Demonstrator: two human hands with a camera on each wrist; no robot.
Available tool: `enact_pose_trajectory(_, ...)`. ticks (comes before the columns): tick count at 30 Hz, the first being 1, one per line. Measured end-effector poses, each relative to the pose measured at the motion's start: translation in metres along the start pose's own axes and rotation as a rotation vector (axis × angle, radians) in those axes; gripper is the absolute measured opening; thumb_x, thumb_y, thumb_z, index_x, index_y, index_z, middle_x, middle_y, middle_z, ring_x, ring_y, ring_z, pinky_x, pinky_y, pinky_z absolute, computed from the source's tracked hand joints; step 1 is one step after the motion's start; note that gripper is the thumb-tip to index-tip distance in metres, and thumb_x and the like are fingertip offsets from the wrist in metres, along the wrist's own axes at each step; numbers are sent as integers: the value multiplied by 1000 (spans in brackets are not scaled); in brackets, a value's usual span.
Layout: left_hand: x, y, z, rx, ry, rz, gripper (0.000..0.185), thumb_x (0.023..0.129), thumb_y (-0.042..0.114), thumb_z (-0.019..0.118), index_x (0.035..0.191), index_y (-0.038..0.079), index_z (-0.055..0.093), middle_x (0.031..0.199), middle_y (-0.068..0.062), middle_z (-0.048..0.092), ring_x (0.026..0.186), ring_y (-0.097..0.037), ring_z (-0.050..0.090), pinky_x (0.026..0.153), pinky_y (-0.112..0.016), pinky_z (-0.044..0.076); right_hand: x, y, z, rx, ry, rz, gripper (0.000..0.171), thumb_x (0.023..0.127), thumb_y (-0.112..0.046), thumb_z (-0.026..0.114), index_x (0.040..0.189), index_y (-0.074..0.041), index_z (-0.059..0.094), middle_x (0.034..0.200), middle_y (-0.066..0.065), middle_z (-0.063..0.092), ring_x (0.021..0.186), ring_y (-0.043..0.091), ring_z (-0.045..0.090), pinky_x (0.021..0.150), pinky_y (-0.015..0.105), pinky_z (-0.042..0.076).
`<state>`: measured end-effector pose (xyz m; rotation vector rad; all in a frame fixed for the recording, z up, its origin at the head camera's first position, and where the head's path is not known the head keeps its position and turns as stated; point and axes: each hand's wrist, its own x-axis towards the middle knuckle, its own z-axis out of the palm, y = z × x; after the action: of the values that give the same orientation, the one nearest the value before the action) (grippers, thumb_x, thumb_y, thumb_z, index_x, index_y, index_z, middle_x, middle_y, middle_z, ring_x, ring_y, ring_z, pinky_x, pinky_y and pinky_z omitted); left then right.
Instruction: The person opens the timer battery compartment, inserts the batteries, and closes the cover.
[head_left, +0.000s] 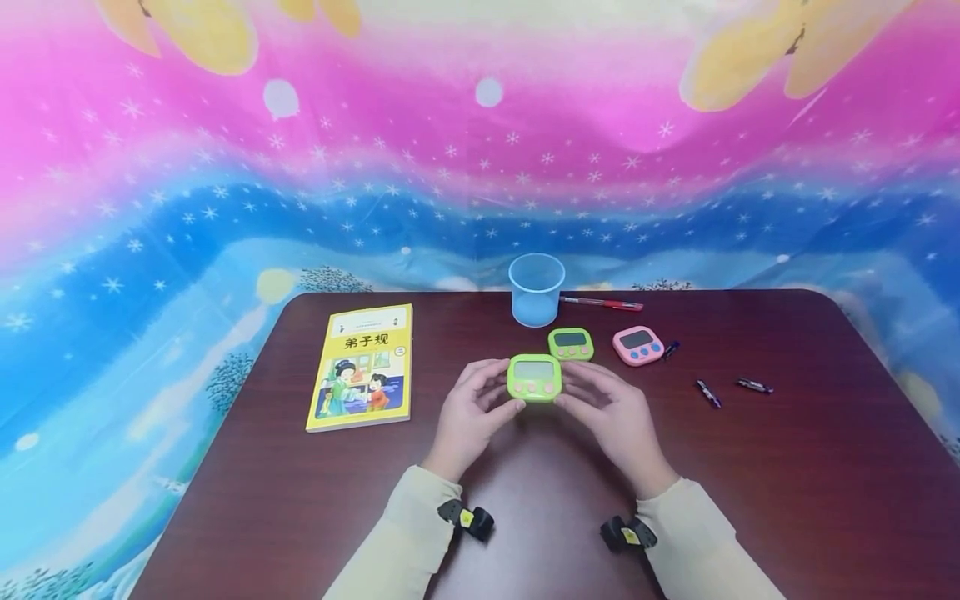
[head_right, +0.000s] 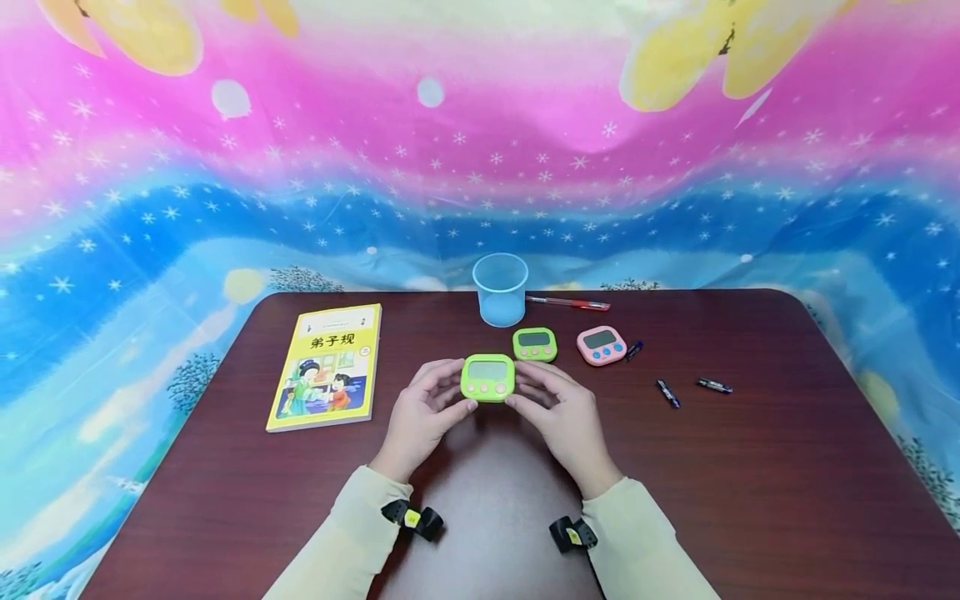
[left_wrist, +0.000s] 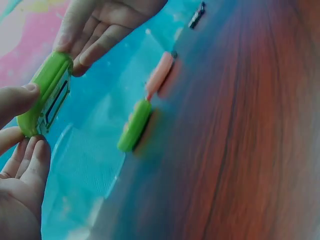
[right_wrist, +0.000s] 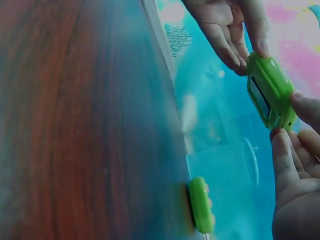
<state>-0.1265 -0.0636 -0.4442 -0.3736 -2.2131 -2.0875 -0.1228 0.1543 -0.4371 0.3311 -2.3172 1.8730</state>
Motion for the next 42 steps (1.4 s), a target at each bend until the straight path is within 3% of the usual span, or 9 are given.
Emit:
enact_pose_trajectory(3, -4, 10, 6, -66, -26, -7, 57, 83, -2, 80, 135, 5, 60, 139, -6, 54, 118, -25, 60, 100, -32, 52, -8, -5, -8, -15, 9, -17, 50, 83, -15, 84, 130, -8, 68, 127, 2, 65, 106, 13, 70, 88, 24, 56)
enact_pose_trajectory(7, -9, 22, 11, -125, -64, -3, 56, 84, 0, 79, 136, 10, 61, 133, -6, 61, 115, -24, 61, 99, -33, 53, -17, -15, -18, -54, 19, -64, 48, 82, -12, 84, 127, -9, 69, 123, 0, 66, 104, 12, 70, 87, 26, 57)
enact_pose_trajectory(13, -18, 38, 18, -135, -98, 0, 58, 86, 6, 80, 139, 17, 58, 126, -5, 64, 111, -22, 64, 96, -34, 56, -26, -32, -30, -176, 40, -163, 44, 78, -5, 86, 120, -11, 73, 118, -2, 66, 100, 7, 69, 86, 20, 57)
enact_pose_trajectory(16, -23, 45, 20, -146, -107, 12, 61, 85, 6, 80, 141, 15, 56, 131, -5, 62, 112, -23, 64, 95, -35, 56, -30, -39, -35, -243, 53, -204, 46, 74, -2, 88, 117, -11, 75, 118, -2, 67, 100, 3, 68, 84, 15, 55)
enact_pose_trajectory(19, -27, 50, 21, -152, -101, 32, 63, 84, 3, 80, 141, 11, 55, 135, -5, 58, 112, -24, 64, 94, -35, 56, -32, -43, -36, -238, 38, -227, 47, 73, 1, 87, 117, -9, 75, 119, 0, 67, 101, 3, 67, 82, 17, 56)
enact_pose_trajectory(24, -30, 55, 21, -172, -95, 42, 62, 82, -1, 81, 139, 6, 57, 135, -6, 57, 111, -25, 64, 94, -35, 57, -36, -47, -38, -100, -13, -222, 48, 75, 8, 84, 120, -4, 73, 120, 6, 65, 100, 9, 70, 82, 26, 59)
enact_pose_trajectory(28, -30, 55, 21, -200, -102, 36, 61, 82, -2, 81, 138, 6, 58, 134, -8, 58, 110, -26, 65, 93, -36, 57, -37, -49, -39, -67, -24, -223, 50, 75, 10, 83, 121, -3, 72, 121, 8, 64, 101, 11, 71, 84, 25, 58)
enact_pose_trajectory(37, -31, 56, 22, -275, -118, 13, 56, 81, 5, 83, 133, 4, 61, 124, -16, 66, 106, -25, 68, 91, -38, 58, -41, -50, -41, -141, -3, -278, 49, 73, 15, 81, 118, -3, 71, 118, 3, 64, 101, 7, 68, 84, 22, 58)
enact_pose_trajectory(42, -32, 57, 23, -291, -121, -12, 55, 80, 11, 86, 128, -1, 63, 122, -24, 65, 102, -22, 69, 89, -37, 59, -43, -51, -45, -238, 24, -340, 50, 69, 17, 82, 114, -4, 74, 113, 1, 65, 101, 4, 65, 84, 16, 56)
